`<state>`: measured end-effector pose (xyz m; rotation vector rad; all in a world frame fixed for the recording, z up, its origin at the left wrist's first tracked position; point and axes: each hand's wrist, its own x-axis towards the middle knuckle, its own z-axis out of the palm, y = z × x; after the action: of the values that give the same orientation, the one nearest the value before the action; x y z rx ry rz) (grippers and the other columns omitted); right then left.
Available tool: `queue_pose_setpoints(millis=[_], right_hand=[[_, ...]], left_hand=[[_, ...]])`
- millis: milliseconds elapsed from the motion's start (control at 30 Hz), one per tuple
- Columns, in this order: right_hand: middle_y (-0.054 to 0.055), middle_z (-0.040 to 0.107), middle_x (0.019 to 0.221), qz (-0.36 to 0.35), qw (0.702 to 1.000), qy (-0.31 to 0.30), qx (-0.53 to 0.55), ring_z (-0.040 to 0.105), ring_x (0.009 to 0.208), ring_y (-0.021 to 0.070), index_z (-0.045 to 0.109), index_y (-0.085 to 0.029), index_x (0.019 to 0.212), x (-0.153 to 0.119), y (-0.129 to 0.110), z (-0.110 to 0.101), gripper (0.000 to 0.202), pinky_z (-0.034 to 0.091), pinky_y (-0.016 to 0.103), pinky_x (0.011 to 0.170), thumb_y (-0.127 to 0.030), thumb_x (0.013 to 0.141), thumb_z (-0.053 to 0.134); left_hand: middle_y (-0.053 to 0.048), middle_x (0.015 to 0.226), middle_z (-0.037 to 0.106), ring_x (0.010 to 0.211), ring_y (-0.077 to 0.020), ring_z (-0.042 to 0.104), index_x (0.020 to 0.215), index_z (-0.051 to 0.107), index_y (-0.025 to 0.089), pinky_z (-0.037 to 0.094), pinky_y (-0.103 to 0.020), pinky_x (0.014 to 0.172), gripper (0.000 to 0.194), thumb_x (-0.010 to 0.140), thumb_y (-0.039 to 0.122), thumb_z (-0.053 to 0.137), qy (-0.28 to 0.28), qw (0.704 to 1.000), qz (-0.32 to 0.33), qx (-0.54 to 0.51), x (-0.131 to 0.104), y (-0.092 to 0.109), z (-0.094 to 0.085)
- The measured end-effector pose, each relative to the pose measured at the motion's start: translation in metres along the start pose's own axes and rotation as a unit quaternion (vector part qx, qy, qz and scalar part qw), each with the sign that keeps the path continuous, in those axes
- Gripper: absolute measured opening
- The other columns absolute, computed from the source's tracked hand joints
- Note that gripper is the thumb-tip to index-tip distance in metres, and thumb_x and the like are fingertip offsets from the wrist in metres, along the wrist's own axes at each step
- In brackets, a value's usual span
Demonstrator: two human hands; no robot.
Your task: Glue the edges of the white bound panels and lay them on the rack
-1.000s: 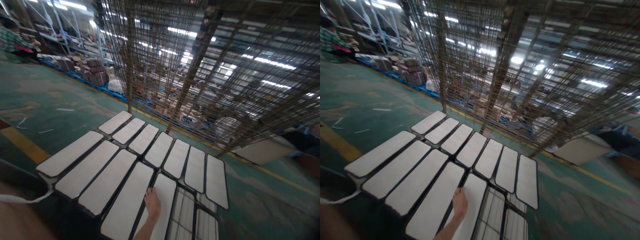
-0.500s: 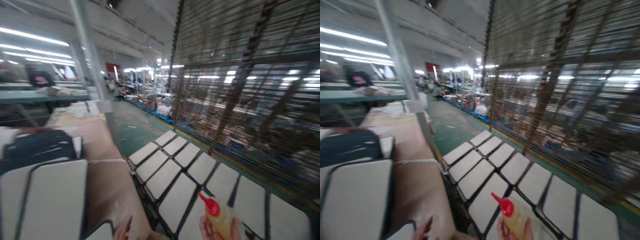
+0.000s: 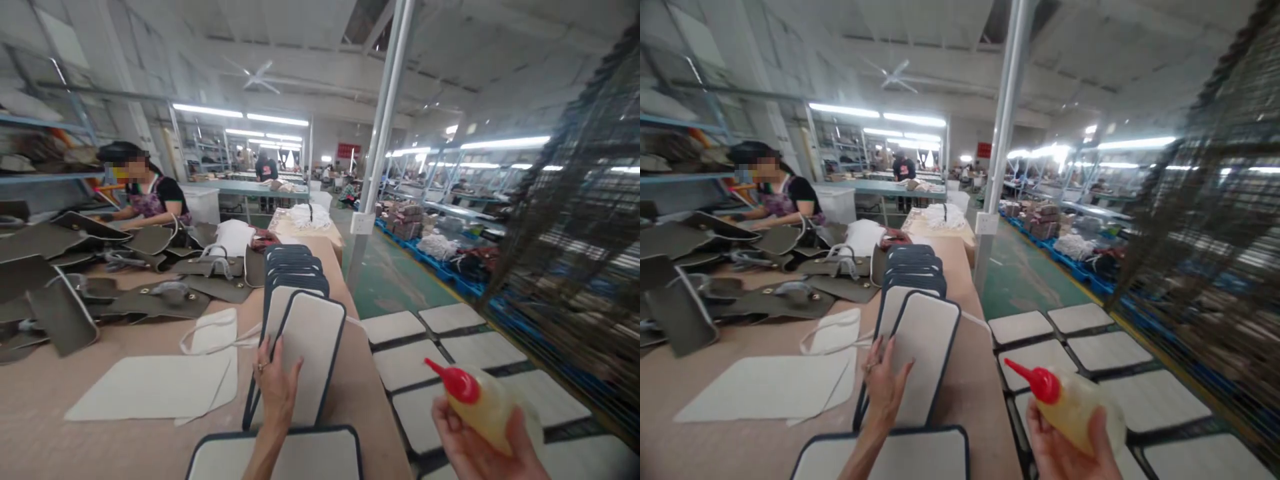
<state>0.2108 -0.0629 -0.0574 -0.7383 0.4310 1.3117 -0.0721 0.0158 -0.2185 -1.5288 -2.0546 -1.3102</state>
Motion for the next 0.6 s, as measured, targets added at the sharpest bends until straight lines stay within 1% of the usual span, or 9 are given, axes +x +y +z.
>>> queue_pose_setpoints(millis=[67,100,133,200,267,333,433,533,600], right_hand=[[0.003,0.07,0.096,-0.04,0.999,-0.015,-0.015,0.066,0.076,0.0216,0.063,-0.025,0.108,-0.002,0.016,0.01,0.03,0.06,0.04,0.053,-0.04,0.082,0.059],[0.001,0.07,0.096,-0.055,0.998,-0.022,-0.022,0.066,0.075,0.0207,0.065,-0.026,0.105,-0.003,0.023,0.013,0.027,0.06,0.039,0.054,-0.04,0.084,0.057],[0.0,0.07,0.096,-0.067,0.997,-0.033,-0.028,0.066,0.076,0.0199,0.066,-0.026,0.103,-0.004,0.03,0.015,0.024,0.06,0.038,0.054,-0.039,0.085,0.056],[0.0,0.07,0.095,-0.078,0.995,-0.042,-0.034,0.066,0.078,0.0191,0.066,-0.026,0.1,-0.003,0.04,0.017,0.023,0.059,0.037,0.056,-0.039,0.086,0.054],[0.001,0.07,0.095,-0.08,0.995,-0.045,-0.038,0.066,0.079,0.0189,0.066,-0.025,0.101,0.0,0.046,0.016,0.023,0.059,0.036,0.057,-0.038,0.086,0.055],[0.001,0.07,0.098,-0.084,0.994,-0.046,-0.044,0.066,0.081,0.0191,0.065,-0.026,0.104,0.002,0.05,0.015,0.024,0.059,0.037,0.058,-0.037,0.085,0.057],[0.002,0.07,0.098,-0.101,0.993,-0.039,-0.047,0.067,0.082,0.019,0.064,-0.025,0.106,0.003,0.051,0.013,0.025,0.058,0.036,0.058,-0.036,0.085,0.057],[0.002,0.07,0.095,-0.108,0.993,-0.03,-0.032,0.067,0.08,0.0187,0.065,-0.026,0.105,0.001,0.05,0.012,0.023,0.058,0.035,0.059,-0.035,0.086,0.056],[0.002,0.07,0.094,-0.105,0.994,-0.028,-0.02,0.067,0.08,0.019,0.065,-0.026,0.105,0.0,0.048,0.013,0.023,0.058,0.035,0.061,-0.035,0.085,0.058]], left_hand=[[-0.019,0.123,0.054,0.118,-0.0306,0.048,0.121,0.057,0.014,0.041,-0.049,0.098,0.039,0.086,0.029,0.053,-0.045,0.997,0.043,-0.035,-0.026,-0.002,-0.007],[-0.016,0.119,0.057,0.114,-0.0273,0.052,0.121,0.057,0.015,0.044,-0.044,0.097,0.037,0.086,0.024,0.053,-0.108,0.989,0.082,-0.06,-0.04,-0.002,-0.01],[-0.015,0.117,0.06,0.112,-0.025,0.054,0.121,0.057,0.015,0.045,-0.041,0.097,0.038,0.083,0.018,0.054,-0.192,0.97,0.125,-0.08,-0.054,-0.002,-0.012],[-0.014,0.123,0.06,0.116,-0.0254,0.053,0.124,0.056,0.015,0.046,-0.039,0.097,0.049,0.076,0.008,0.057,-0.36,0.911,0.186,-0.073,-0.078,0.001,-0.014],[-0.015,0.135,0.053,0.123,-0.0301,0.048,0.131,0.051,0.015,0.044,-0.044,0.098,0.062,0.071,0.002,0.057,-0.453,0.87,0.197,-0.013,-0.09,0.009,-0.013],[-0.016,0.138,0.049,0.123,-0.0317,0.047,0.137,0.045,0.014,0.042,-0.048,0.098,0.065,0.073,0.0,0.051,-0.482,0.854,0.194,0.042,-0.09,0.02,-0.012],[-0.015,0.135,0.052,0.123,-0.029,0.048,0.138,0.043,0.013,0.039,-0.046,0.101,0.063,0.077,-0.001,0.047,-0.526,0.822,0.209,0.062,-0.077,0.035,-0.013],[-0.016,0.136,0.05,0.126,-0.0291,0.044,0.131,0.05,0.01,0.036,-0.044,0.103,0.056,0.076,0.005,0.054,-0.568,0.79,0.221,0.066,-0.066,0.044,-0.013],[-0.017,0.135,0.051,0.124,-0.0294,0.045,0.122,0.058,0.009,0.037,-0.045,0.102,0.046,0.076,0.006,0.054,-0.578,0.78,0.229,0.068,-0.064,0.046,-0.011]])
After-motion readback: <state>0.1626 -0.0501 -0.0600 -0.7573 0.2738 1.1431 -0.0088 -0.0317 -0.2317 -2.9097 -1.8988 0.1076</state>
